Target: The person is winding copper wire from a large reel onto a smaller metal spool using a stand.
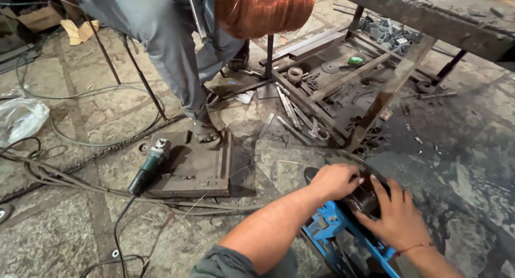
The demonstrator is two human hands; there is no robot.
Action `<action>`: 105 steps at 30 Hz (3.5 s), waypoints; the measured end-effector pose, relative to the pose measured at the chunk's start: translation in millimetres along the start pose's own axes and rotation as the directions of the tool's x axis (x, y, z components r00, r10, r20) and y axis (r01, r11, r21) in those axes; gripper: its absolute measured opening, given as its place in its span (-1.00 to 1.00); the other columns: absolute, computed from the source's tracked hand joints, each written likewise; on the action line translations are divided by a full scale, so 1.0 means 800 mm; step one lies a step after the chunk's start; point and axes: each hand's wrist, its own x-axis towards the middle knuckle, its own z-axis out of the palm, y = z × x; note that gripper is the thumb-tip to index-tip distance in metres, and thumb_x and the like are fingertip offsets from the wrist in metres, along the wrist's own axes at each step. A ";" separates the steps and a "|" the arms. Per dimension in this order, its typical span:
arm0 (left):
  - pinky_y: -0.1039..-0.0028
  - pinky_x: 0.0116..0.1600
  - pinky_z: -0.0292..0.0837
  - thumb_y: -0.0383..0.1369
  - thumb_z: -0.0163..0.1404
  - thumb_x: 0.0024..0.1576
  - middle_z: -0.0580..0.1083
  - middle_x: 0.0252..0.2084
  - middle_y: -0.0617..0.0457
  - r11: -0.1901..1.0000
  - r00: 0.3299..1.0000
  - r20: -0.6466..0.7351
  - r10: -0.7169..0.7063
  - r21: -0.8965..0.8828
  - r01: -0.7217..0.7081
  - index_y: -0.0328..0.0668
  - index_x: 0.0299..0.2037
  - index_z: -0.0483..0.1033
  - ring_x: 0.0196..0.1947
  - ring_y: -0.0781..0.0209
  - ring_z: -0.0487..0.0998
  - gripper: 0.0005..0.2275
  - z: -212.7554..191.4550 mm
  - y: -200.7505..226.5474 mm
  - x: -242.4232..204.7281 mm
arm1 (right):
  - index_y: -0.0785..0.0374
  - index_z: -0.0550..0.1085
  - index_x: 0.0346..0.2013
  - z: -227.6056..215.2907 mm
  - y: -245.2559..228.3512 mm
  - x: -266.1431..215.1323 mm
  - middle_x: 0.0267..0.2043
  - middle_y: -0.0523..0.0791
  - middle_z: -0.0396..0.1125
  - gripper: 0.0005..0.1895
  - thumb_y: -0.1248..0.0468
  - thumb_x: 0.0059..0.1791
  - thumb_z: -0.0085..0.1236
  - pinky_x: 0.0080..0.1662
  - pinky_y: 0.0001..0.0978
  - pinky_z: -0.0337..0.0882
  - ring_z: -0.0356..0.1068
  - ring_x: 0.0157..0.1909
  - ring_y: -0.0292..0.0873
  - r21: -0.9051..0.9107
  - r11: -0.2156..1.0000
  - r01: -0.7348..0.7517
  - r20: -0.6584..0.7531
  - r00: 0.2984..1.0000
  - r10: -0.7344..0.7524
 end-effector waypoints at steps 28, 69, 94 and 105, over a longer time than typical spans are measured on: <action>0.07 -0.12 0.45 -0.11 0.14 0.07 0.62 -0.25 0.00 0.992 0.995 0.091 -0.051 0.123 0.039 0.04 -0.19 0.61 -0.15 -0.08 0.62 -0.78 -0.057 -0.044 0.011 | 0.16 0.42 0.14 -0.009 -0.006 -0.009 0.39 0.21 0.08 -0.19 -0.19 -0.27 0.34 0.19 0.11 0.32 0.20 0.23 0.37 0.090 0.994 0.060 -0.098 0.994 -0.051; 0.18 -0.10 0.52 0.10 0.14 0.04 0.60 -0.23 -0.09 0.985 0.924 0.346 0.163 -0.115 -0.130 -0.07 -0.25 0.64 -0.19 -0.10 0.63 -0.60 -0.104 0.012 -0.013 | 0.20 0.52 -0.07 0.001 0.001 -0.008 0.38 0.14 0.07 -0.32 -0.14 -0.33 0.36 0.16 0.08 0.32 0.21 0.19 0.31 0.092 0.995 0.030 -0.067 0.997 -0.024; 0.23 -0.19 0.50 0.18 0.00 0.12 0.61 -0.38 -0.05 0.997 0.798 0.602 -0.031 0.073 -0.017 -0.12 -0.24 0.66 -0.33 -0.02 0.64 -0.50 -0.089 0.054 -0.019 | 0.18 0.60 -0.14 -0.002 -0.013 -0.024 0.57 0.18 -0.22 -0.57 -0.07 -0.08 0.21 0.36 0.20 0.03 -0.16 0.50 0.37 0.171 0.985 0.031 -0.032 0.999 -0.026; 0.53 -0.27 0.41 -0.19 -0.02 0.30 0.52 -0.38 0.13 0.628 0.970 0.194 -0.146 -0.740 0.242 -0.24 -0.12 0.56 -0.42 0.39 0.48 -0.75 -0.079 0.003 -0.001 | 0.22 0.56 -0.23 -0.008 -0.008 -0.021 0.35 -0.04 0.24 -0.74 0.09 0.09 0.08 0.40 0.10 0.06 0.06 0.48 0.14 0.215 0.975 0.057 -0.154 0.988 -0.023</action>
